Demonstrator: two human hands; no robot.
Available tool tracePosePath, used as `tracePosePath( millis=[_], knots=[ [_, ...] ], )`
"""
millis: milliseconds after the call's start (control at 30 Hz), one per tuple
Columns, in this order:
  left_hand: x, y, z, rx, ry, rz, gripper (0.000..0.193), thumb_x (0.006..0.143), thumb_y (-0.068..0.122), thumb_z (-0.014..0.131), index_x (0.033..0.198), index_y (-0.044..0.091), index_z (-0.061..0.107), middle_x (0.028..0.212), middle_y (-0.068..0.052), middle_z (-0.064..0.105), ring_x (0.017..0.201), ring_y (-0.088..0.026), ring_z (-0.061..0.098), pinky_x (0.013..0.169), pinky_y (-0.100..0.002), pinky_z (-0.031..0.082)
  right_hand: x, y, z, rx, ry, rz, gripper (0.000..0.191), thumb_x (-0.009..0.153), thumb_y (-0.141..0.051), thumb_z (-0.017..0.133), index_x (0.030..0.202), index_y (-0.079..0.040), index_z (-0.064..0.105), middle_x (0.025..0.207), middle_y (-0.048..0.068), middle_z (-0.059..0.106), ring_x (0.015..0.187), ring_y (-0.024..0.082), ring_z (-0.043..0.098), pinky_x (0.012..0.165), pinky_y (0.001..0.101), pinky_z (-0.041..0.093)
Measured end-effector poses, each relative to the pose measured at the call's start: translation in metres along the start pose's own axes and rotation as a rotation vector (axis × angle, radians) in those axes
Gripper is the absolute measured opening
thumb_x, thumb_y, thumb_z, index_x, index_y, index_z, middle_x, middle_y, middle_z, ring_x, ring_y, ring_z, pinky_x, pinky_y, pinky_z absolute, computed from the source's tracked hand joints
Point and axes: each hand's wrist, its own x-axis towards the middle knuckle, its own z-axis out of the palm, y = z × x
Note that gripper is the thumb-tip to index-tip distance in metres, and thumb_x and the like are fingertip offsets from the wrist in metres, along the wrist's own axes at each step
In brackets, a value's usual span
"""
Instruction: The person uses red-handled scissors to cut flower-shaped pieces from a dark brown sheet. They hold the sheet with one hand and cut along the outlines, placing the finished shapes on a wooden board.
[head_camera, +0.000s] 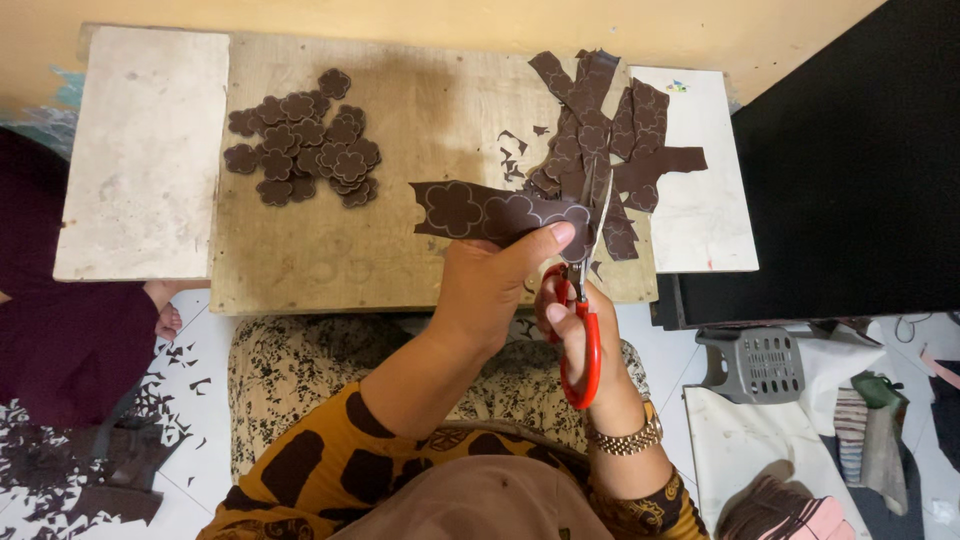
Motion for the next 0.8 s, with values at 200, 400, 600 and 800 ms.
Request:
tracePosePath(
  millis=[200,400,600,800],
  knots=[
    [0.0,0.005,-0.005,0.009,-0.042,0.059,0.011,0.085,0.003,0.078,0.096,0.003,0.074,0.092,0.0,0.072,0.083,-0.009,0.063,0.075,-0.026,0.049,-0.001,-0.002,-0.004,-0.014,-0.037,0.016,0.024,0.096,-0.029,0.058,0.09,-0.006,0.052,0.075,-0.001,0.046,0.065,0.01,0.041,0.058,0.0257,0.035],
    [0.004,0.01,-0.014,0.006,-0.096,0.07,0.012,0.087,0.001,0.077,0.098,0.001,0.073,0.096,-0.005,0.074,0.088,-0.013,0.067,0.081,-0.027,0.053,-0.002,-0.003,-0.006,-0.076,-0.035,0.067,0.021,0.094,-0.025,0.06,0.088,-0.006,0.054,0.072,-0.002,0.047,0.064,0.01,0.043,0.057,0.0252,0.037],
    [0.009,0.006,-0.023,-0.008,-0.134,0.133,0.015,0.09,0.001,0.077,0.103,0.001,0.069,0.099,-0.007,0.074,0.09,-0.014,0.068,0.085,-0.03,0.055,-0.001,0.001,-0.008,-0.128,-0.031,0.083,0.019,0.094,-0.022,0.059,0.085,-0.006,0.054,0.07,-0.003,0.048,0.062,0.009,0.044,0.056,0.0254,0.038],
    [0.013,-0.001,-0.027,-0.031,-0.122,0.143,0.018,0.09,0.001,0.077,0.105,0.001,0.068,0.102,-0.008,0.074,0.091,-0.013,0.069,0.086,-0.03,0.055,0.0,0.005,-0.007,-0.173,0.006,0.12,0.017,0.094,-0.018,0.057,0.083,-0.006,0.055,0.067,-0.004,0.048,0.059,0.008,0.043,0.054,0.0252,0.038]
  ],
)
